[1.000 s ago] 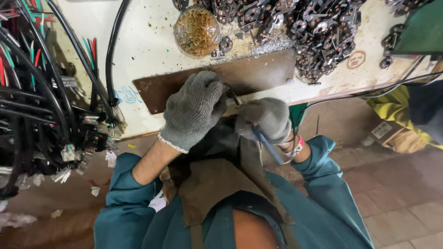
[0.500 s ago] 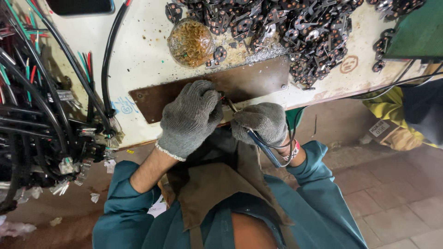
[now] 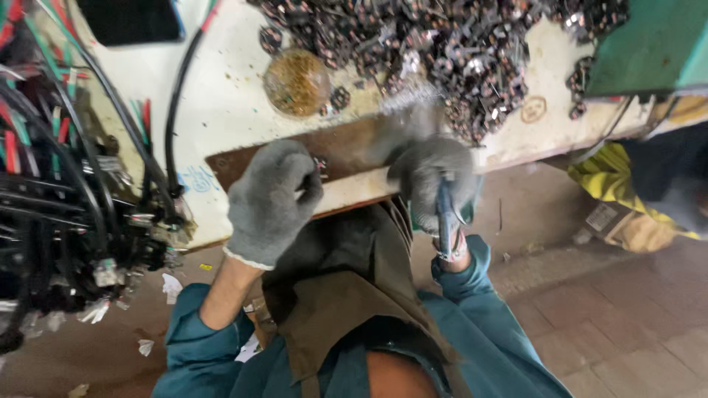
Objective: The person solders wires onto small black electrical components at a workbench. They hold a component in one gloved hand and a soldering iron in the other, solder the wire joint, then place the finished part onto a growing pile of completed components and pick up the next one.
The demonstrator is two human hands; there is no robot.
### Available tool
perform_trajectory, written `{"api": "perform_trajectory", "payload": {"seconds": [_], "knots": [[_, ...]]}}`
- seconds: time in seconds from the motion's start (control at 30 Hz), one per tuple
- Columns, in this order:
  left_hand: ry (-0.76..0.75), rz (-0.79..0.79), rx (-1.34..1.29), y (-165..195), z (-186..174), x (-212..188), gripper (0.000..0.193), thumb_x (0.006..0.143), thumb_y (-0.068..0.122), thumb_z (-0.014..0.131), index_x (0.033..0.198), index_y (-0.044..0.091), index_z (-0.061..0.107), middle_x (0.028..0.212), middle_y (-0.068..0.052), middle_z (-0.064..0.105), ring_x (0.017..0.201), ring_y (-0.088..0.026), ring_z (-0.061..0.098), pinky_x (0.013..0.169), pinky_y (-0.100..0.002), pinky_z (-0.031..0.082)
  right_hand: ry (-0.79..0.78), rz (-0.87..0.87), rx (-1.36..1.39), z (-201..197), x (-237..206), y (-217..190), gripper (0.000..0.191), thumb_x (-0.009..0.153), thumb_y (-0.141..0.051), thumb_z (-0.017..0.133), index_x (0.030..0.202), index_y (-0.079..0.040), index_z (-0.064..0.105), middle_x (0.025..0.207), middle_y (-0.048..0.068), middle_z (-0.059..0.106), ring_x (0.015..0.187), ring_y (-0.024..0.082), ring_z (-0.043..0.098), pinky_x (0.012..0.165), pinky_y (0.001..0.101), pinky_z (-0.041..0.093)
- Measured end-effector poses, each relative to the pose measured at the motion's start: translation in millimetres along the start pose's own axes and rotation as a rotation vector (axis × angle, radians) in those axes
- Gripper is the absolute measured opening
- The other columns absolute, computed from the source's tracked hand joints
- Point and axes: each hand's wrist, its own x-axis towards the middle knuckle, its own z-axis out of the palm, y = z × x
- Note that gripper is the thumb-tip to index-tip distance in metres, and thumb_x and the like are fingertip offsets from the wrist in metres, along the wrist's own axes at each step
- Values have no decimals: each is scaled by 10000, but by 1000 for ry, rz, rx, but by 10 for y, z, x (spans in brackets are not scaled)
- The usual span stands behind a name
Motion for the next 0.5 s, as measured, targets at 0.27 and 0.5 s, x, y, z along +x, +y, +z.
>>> {"api": "perform_trajectory", "payload": {"seconds": [0.27,0.5], "knots": [[-24,1,3,-137,33,-25,220,780,100,793,900,109,608,1022,-71,633,945,-294,666,715,-425,538,63,-85,-10,188,317,-103,381,987,8,848,1053,-122,496,943,63,658,878,203,705,774,338,622],[-27,29,-7,-161,22,-58,186,829,102,769,940,103,620,1057,-83,647,953,-307,662,740,-424,553,-486,-292,-301,-177,86,-156,314,930,-55,795,1175,-106,606,1083,103,710,1020,351,710,858,426,563]]}}
